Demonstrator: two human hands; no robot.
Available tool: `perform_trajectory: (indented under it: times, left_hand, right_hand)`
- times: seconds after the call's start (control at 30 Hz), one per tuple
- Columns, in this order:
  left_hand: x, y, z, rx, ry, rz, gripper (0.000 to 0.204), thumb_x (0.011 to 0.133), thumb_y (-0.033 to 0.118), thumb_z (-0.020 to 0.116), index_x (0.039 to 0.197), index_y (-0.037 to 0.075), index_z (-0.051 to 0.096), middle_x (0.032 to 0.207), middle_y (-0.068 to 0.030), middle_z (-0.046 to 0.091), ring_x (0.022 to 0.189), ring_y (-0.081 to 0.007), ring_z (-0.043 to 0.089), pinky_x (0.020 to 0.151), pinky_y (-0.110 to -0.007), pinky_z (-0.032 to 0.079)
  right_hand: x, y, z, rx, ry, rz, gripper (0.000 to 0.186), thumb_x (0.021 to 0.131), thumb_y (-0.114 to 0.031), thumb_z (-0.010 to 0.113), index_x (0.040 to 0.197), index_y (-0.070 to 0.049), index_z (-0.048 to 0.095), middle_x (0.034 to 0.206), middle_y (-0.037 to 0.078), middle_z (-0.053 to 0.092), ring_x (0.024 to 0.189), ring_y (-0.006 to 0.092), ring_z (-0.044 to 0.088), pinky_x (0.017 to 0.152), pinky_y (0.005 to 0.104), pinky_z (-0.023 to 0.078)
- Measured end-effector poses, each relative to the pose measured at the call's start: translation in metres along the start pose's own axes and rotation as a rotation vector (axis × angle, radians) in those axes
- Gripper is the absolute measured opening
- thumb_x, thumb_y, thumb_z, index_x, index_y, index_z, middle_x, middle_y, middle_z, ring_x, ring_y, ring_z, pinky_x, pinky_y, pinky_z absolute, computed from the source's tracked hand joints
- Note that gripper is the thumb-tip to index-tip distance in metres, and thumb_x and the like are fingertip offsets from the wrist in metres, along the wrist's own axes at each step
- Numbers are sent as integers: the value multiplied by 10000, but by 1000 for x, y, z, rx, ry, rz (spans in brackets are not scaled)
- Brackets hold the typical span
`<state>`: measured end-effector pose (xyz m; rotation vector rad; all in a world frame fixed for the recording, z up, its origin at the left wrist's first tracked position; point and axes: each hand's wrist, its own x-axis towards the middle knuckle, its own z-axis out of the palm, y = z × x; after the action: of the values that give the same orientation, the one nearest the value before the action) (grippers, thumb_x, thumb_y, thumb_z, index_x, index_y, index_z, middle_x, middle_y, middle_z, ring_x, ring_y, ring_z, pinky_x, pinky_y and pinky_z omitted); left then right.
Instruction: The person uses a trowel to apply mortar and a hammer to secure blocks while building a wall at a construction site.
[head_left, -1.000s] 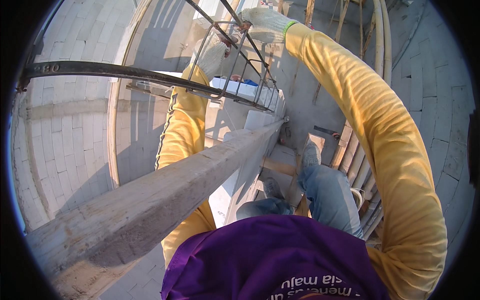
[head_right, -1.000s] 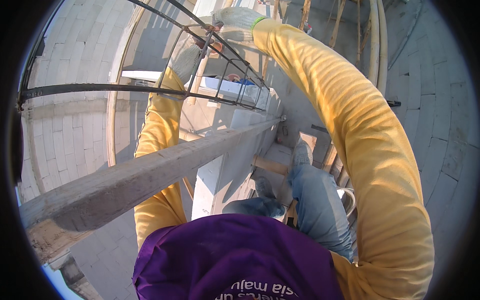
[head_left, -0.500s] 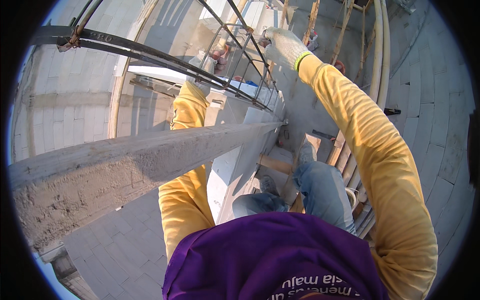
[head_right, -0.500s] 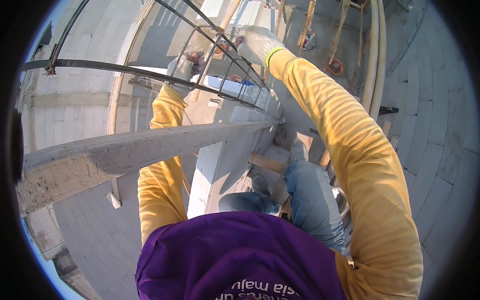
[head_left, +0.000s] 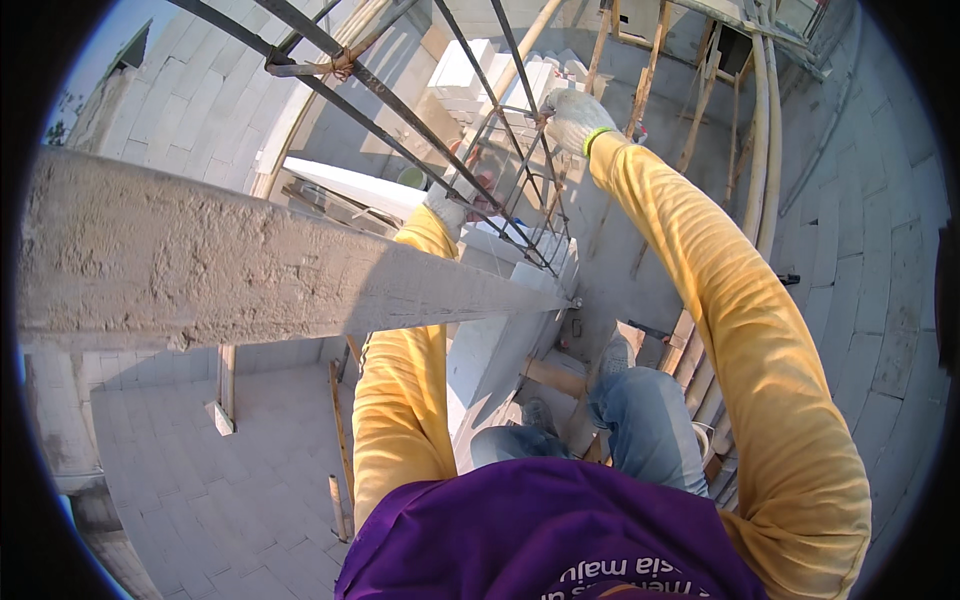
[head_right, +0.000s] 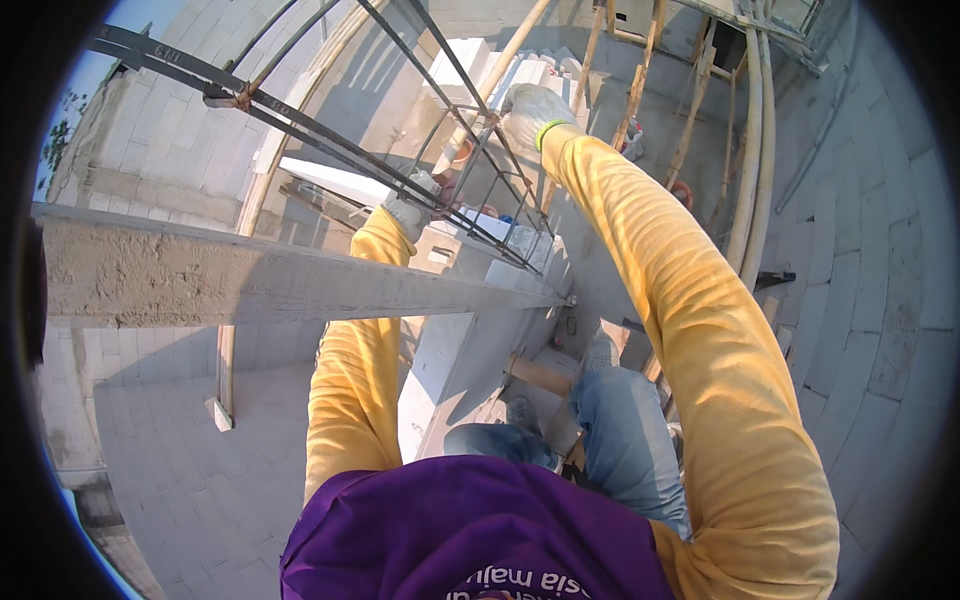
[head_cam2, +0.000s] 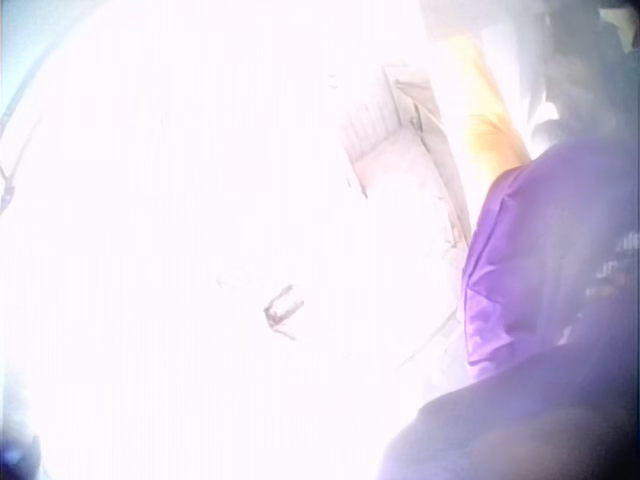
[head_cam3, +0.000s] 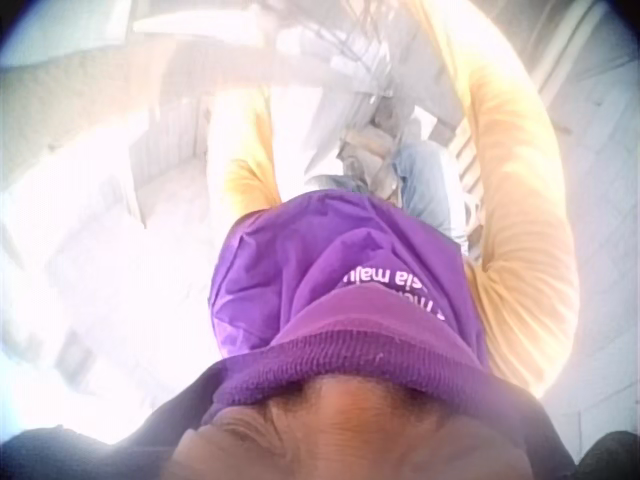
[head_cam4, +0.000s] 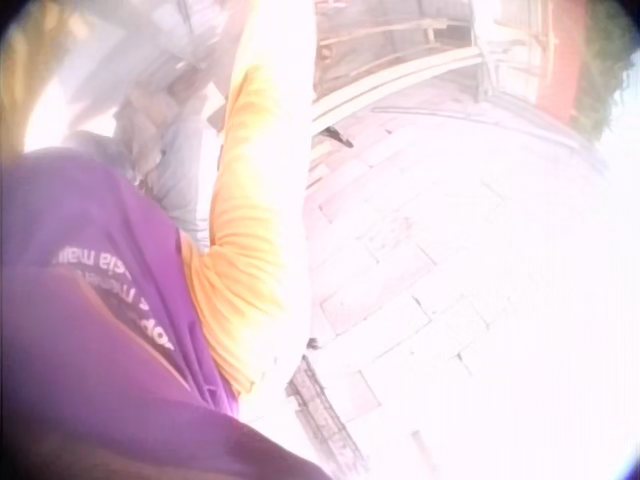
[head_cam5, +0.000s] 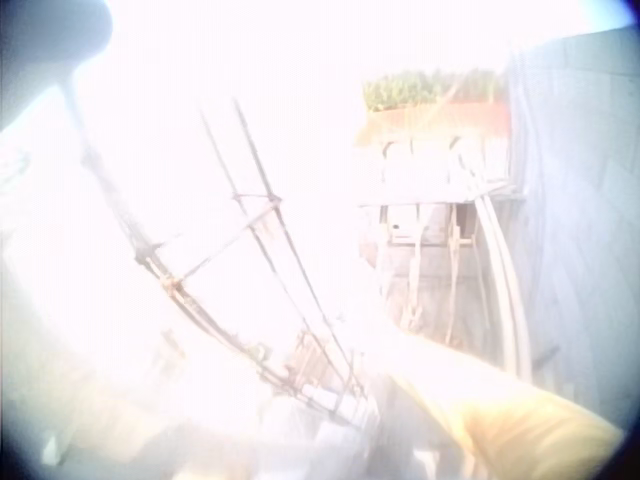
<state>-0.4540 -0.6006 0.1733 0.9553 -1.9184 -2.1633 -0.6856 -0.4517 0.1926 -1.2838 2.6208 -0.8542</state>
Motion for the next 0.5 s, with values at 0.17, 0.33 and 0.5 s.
perform_trajectory:
  times: [0.17,0.33,0.5]
  left_hand:
    - [27,-22,-14,-306,-160,-52,331,986,256,585,1165,-20,620,895,-72,696,632,-164,603,628,-326,521]
    - [2,-52,-34,842,148,517,250,961,178,610,1136,0,626,723,-45,599,610,-174,560,628,-346,509]
    - [-37,-61,-83,-882,245,36,223,1006,252,575,1062,39,610,726,1,512,589,-128,502,529,-277,471]
  right_hand:
    - [19,-2,2,214,-96,-134,261,827,-185,652,1036,-58,740,964,197,721,915,351,695,838,406,544]
    - [36,9,-1,1576,-112,-18,342,971,-295,636,1118,6,706,889,85,714,799,185,691,721,308,558]
    - [6,-14,-30,1289,-24,23,341,992,-329,629,1068,-3,699,848,56,692,750,156,675,674,280,552]
